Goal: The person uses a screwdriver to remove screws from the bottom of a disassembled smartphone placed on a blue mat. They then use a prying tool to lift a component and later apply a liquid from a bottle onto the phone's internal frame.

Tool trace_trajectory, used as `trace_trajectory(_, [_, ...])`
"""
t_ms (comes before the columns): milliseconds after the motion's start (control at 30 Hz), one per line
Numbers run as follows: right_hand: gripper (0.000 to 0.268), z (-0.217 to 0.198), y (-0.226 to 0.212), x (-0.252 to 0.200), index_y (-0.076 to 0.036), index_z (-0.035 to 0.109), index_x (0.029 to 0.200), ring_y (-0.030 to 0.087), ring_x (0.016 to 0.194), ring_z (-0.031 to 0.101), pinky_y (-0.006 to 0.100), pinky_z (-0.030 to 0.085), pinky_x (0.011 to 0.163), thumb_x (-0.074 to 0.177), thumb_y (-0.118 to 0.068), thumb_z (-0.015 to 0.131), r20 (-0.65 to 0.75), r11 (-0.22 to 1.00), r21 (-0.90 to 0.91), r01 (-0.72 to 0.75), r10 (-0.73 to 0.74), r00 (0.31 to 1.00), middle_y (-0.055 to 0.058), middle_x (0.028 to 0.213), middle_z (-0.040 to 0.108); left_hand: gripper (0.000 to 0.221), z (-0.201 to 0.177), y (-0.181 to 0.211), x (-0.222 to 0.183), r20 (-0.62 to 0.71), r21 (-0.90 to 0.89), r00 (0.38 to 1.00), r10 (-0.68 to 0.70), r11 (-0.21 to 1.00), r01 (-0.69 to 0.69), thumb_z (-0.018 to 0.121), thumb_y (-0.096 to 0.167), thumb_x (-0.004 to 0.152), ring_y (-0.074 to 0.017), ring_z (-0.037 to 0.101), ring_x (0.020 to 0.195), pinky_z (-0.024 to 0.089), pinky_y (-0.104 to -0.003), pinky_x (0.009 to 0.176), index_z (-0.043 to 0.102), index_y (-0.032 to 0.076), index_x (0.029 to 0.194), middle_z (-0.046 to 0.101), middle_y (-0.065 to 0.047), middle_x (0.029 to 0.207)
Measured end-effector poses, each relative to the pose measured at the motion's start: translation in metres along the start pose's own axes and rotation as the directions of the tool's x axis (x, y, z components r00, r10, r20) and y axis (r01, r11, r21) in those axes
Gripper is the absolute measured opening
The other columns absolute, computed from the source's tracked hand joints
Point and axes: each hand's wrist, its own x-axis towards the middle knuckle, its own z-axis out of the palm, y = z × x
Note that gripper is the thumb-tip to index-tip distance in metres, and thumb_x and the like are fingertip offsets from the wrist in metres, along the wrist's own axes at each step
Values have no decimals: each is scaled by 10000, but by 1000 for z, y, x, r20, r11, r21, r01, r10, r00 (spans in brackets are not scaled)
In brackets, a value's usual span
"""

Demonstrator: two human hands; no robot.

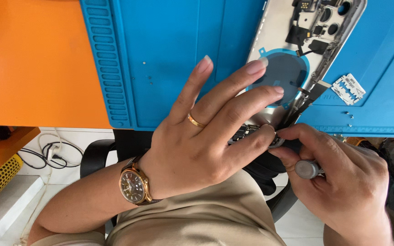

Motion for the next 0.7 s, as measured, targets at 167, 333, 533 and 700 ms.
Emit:
trace_trajectory(167, [73,3,0,-3,-125,803,1137,167,595,567,330,441,629,1065,-128,791,-16,999,-52,6,-7,1000,-22,770,669,148,-4,-1,-2,7,1,1000,-17,1000,17,650,115,1209,-393,617,1454,373,-635,1271,708,106,1073,684,-159,1449])
trace_trajectory(333, [132,0,-1,-3,-134,794,1181,187,585,577,356,441,604,1079,-216,770,-6,999,-34,-9,8,1000,-22,830,709,197,-5,1,-1,37,19,999,-40,999,40,672,140,1242,-420,618,1498,297,-615,1315,734,116,1055,635,-167,1530])
trace_trajectory(533, [353,-3,-4,2,-98,802,1337,116,550,549,319,486,629,1011,-227,842,-3,998,60,16,-16,1000,-48,718,593,82,-4,3,4,85,-10,992,-88,996,90,708,170,1195,-468,564,1513,288,-708,1301,629,163,1217,598,-215,1536])
trace_trajectory(700, [297,7,10,-3,-58,839,1306,174,495,443,360,414,494,1039,-187,852,-131,968,-35,249,-251,959,4,707,638,228,-4,5,4,132,60,982,-132,990,125,828,172,1229,-426,496,1584,132,-649,1322,700,171,1041,565,-145,1622])
